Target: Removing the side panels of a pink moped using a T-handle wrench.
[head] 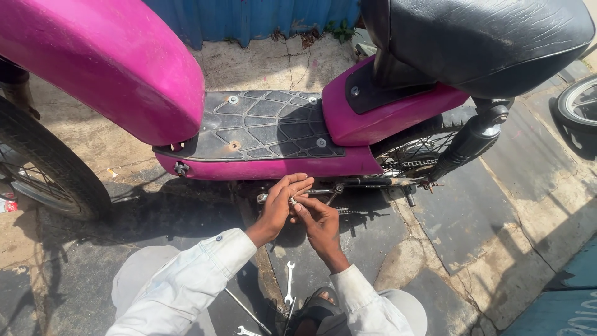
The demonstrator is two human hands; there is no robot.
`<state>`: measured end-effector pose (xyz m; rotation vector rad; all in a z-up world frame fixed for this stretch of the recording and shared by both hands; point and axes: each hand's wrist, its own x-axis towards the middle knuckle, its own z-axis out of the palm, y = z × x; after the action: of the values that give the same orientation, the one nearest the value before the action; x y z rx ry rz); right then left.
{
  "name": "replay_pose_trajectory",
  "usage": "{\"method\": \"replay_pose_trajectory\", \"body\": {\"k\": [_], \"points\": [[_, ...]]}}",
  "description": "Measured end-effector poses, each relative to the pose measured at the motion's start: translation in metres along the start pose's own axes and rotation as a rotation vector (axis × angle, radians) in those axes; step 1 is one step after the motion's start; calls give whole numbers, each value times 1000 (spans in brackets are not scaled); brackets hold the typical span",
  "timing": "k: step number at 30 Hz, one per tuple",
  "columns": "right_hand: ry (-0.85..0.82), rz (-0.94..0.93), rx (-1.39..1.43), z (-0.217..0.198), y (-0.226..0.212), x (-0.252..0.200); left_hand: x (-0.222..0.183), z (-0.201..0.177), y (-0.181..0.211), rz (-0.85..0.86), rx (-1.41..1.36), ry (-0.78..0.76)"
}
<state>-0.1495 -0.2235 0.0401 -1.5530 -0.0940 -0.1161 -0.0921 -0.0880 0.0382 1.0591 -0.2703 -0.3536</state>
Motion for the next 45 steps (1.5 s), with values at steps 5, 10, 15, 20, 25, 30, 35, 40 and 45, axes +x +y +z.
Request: {"method": "replay_pose_trajectory", "body": {"k": [5,10,15,20,25,30,35,40,45], "points": [[79,92,178,3,6,-4,-7,7,-3,113,92,37],[60,29,220,5,10,-6,-14,14,-3,247,208,90],[152,-120,-9,2,14,-5,-23,21,7,268,321,-11],[136,-125,-37,3,-7,-8,-26,22,10,290,305,-41],[93,-236,-167,4,-10,-11,-30,24,11,219,190,-50],[9,-281,-345,2,-27,-11,-30,21,22,192,298,-140],[59,-250,-425,-1,-37,-12,-40,30,53,163,604,-104],[114,-274,-517,-8,-39,-8,-39,22,60,359,865,36],[136,-402,-613,-8,-43,-7,-35,15,58,337,769,67]]}}
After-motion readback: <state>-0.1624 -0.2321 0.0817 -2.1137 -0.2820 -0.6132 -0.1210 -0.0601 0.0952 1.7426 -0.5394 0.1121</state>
